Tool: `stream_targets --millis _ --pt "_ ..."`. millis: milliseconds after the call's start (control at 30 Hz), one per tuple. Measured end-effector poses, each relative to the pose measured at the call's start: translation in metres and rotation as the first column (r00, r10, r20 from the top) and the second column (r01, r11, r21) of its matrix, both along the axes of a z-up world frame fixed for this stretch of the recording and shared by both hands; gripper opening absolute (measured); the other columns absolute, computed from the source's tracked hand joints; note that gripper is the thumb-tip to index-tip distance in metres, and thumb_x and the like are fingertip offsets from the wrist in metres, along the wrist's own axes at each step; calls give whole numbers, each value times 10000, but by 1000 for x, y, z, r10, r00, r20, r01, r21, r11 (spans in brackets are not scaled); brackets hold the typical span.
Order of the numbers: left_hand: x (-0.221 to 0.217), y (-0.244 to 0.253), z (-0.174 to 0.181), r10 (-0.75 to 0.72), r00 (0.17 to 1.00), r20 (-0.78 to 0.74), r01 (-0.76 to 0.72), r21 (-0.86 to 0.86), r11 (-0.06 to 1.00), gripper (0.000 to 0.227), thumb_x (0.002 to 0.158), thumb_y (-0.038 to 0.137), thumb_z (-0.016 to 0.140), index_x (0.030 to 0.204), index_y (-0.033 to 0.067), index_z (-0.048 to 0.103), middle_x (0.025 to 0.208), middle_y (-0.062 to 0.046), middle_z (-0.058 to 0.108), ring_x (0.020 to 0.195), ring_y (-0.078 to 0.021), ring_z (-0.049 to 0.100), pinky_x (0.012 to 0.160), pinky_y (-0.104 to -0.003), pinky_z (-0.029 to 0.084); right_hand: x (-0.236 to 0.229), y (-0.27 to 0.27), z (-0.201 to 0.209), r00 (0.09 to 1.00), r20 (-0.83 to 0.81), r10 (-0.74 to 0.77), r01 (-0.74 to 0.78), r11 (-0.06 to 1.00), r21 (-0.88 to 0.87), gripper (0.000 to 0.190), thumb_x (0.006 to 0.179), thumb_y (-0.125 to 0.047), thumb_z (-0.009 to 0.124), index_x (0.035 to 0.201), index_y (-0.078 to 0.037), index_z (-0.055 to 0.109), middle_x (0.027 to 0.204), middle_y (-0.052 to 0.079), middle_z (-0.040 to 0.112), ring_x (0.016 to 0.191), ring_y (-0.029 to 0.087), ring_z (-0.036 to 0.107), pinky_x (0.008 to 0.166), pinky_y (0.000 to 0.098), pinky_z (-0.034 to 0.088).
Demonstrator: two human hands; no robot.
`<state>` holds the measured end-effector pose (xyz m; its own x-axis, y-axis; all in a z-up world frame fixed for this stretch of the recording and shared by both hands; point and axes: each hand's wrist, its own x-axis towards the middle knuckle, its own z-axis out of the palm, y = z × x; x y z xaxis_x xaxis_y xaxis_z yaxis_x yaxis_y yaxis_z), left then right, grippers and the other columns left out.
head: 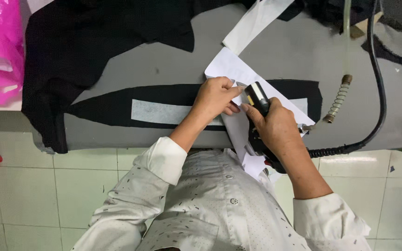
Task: The person irons a black fabric piece on a worktable using a steam iron and a white protective cloth. They repeatedly move the cloth and iron along the fabric, then use a small wooden block to press the fabric while ironing.
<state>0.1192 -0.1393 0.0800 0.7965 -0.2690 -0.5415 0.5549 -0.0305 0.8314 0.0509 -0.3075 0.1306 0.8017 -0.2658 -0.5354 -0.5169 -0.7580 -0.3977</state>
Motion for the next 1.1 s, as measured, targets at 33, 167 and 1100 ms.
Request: stream_targets --millis 33,167,1100 --pt "0 -3 3 -6 1000 0 6 -1 1000 335 883 155 698 1008 -154 660 715 -293 685 589 -333 755 492 -338 657 -1 -6 -1 1000 0 -6 6 1000 -1 656 958 -667 690 1121 -32 656 847 213 715 909 411 739 774 526 571" --pt "1 -15 18 -74 996 54 73 21 997 294 900 153 679 996 -125 665 728 -276 708 605 -309 766 497 -323 659 -6 -30 -14 1000 -5 -30 30 999 -10 664 953 -668 699 1140 -32 652 866 238 708 923 437 728 773 538 558" --pt "91 25 4 433 421 797 -547 -158 822 266 1089 346 528 1302 197 581 1159 -37 699 1081 -182 732 883 -363 720 -44 -115 118 912 -162 -377 374 926 -47 399 1078 -348 654 1093 33 538 767 320 599 409 485 596 284 584 477"
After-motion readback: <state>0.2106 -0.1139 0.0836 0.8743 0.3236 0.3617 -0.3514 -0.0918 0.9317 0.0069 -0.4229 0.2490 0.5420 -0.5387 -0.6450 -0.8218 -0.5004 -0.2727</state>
